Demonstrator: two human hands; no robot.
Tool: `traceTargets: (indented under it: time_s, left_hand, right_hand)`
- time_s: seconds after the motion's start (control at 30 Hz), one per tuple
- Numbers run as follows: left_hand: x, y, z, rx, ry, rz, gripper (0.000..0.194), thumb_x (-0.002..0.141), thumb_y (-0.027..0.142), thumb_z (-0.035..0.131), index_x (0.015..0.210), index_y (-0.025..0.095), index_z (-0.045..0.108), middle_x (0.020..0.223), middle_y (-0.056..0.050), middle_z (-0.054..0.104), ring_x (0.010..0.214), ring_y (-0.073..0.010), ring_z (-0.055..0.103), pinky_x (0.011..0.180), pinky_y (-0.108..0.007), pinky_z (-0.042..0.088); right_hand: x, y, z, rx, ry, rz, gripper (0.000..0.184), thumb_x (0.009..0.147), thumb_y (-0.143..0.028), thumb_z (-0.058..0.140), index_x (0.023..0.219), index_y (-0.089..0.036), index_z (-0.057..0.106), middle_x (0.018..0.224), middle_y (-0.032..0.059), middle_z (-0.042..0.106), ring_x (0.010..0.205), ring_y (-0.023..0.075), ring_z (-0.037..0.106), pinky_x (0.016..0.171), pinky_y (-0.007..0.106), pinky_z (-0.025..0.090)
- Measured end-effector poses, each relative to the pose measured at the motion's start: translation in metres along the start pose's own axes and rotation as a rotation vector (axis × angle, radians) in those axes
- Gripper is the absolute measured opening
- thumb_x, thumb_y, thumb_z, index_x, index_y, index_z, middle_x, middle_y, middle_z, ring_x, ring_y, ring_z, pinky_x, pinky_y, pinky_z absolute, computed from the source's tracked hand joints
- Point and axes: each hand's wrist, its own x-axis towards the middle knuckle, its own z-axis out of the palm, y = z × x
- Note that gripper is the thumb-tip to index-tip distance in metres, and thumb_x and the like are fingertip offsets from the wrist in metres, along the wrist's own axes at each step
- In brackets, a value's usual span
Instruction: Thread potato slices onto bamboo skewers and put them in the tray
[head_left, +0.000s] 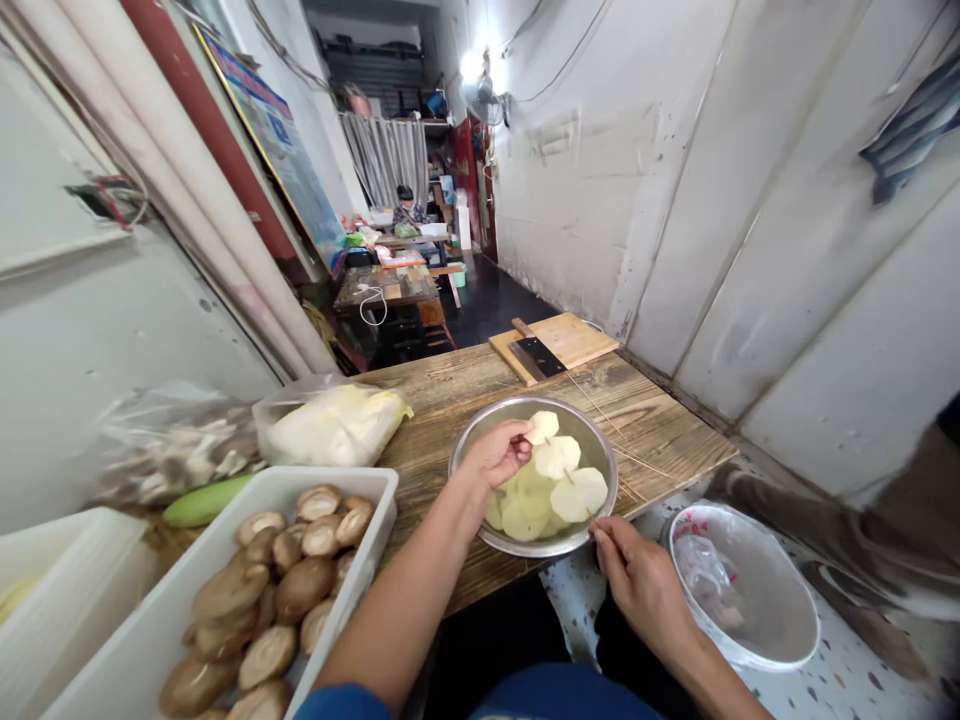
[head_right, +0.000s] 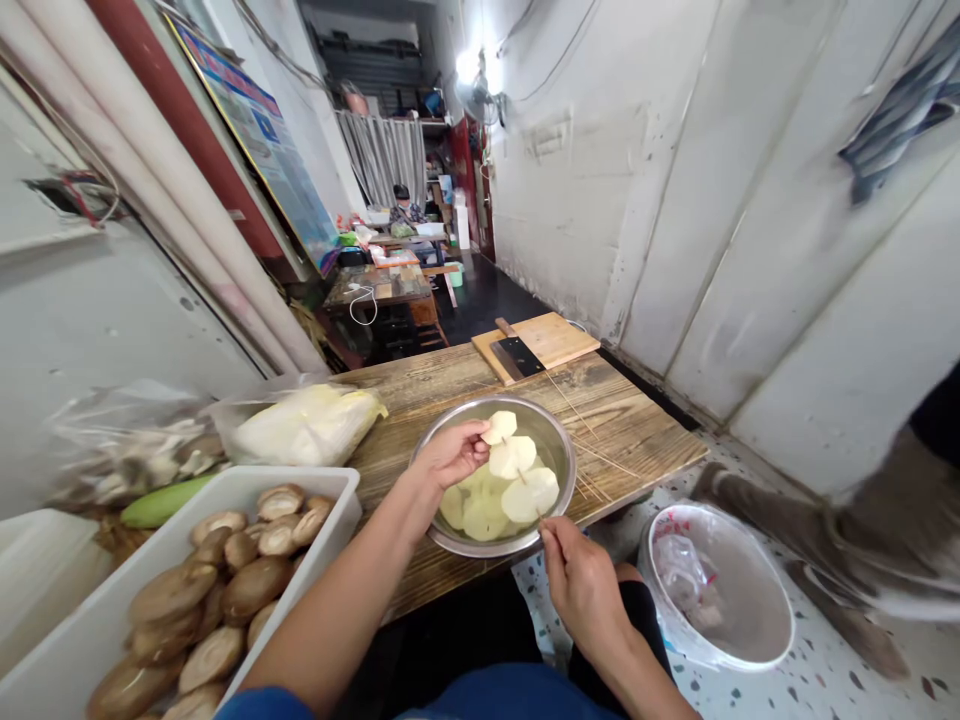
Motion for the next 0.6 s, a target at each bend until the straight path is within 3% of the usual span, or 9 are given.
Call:
traceTargets:
  time_s: [0.17, 0.3, 0.43, 0.6]
  left_hand:
    - [0.001, -0.003, 0.001, 0.073, 0.064, 0.084, 0.013, 0.074, 0.011, 0.061, 0.064, 0.012, 0.054, 0.049, 0.001, 0.049, 0.039, -0.0048, 0.042, 0.038, -0.015, 0.031]
    - [-0.002, -0.009, 0.002, -0.046, 0.003, 0.191, 0.020, 0.086, 0.026, 0.052, 0.085, 0.009, 0.064, 0.072, -0.008, 0.065, 0.060, -0.0100, 0.060, 0.058, -0.019, 0.048]
    - [-0.010, -0.010, 0.002, -0.061, -0.113, 0.218, 0.018, 0.085, 0.019, 0.054, 0.097, 0.009, 0.063, 0.087, -0.012, 0.069, 0.075, -0.0150, 0.065, 0.071, -0.026, 0.053]
    - [-0.020, -0.008, 0.000, -0.008, -0.100, 0.209, 0.017, 0.082, 0.013, 0.057, 0.096, 0.007, 0.063, 0.087, -0.014, 0.070, 0.074, -0.0184, 0.067, 0.071, -0.030, 0.055]
  right_hand:
    - [0.004, -0.002, 0.000, 0.010, -0.012, 0.032, 0.025, 0.096, -0.030, 0.034, 0.084, -0.019, 0.052, 0.061, -0.0008, 0.056, 0.052, 0.0137, 0.055, 0.050, 0.022, 0.039]
    - [0.006, -0.004, 0.000, 0.016, 0.017, 0.040, 0.025, 0.096, -0.030, 0.034, 0.086, -0.018, 0.053, 0.062, -0.0002, 0.057, 0.053, 0.0142, 0.056, 0.051, 0.022, 0.040]
    - [0.010, -0.007, 0.000, 0.033, 0.030, 0.024, 0.026, 0.095, -0.030, 0.035, 0.084, -0.019, 0.055, 0.061, -0.0001, 0.059, 0.054, 0.0143, 0.057, 0.052, 0.022, 0.042]
    - [0.012, -0.008, 0.003, 0.064, 0.021, 0.046, 0.026, 0.094, -0.033, 0.039, 0.082, -0.019, 0.057, 0.058, -0.0012, 0.058, 0.052, 0.0141, 0.057, 0.050, 0.022, 0.042]
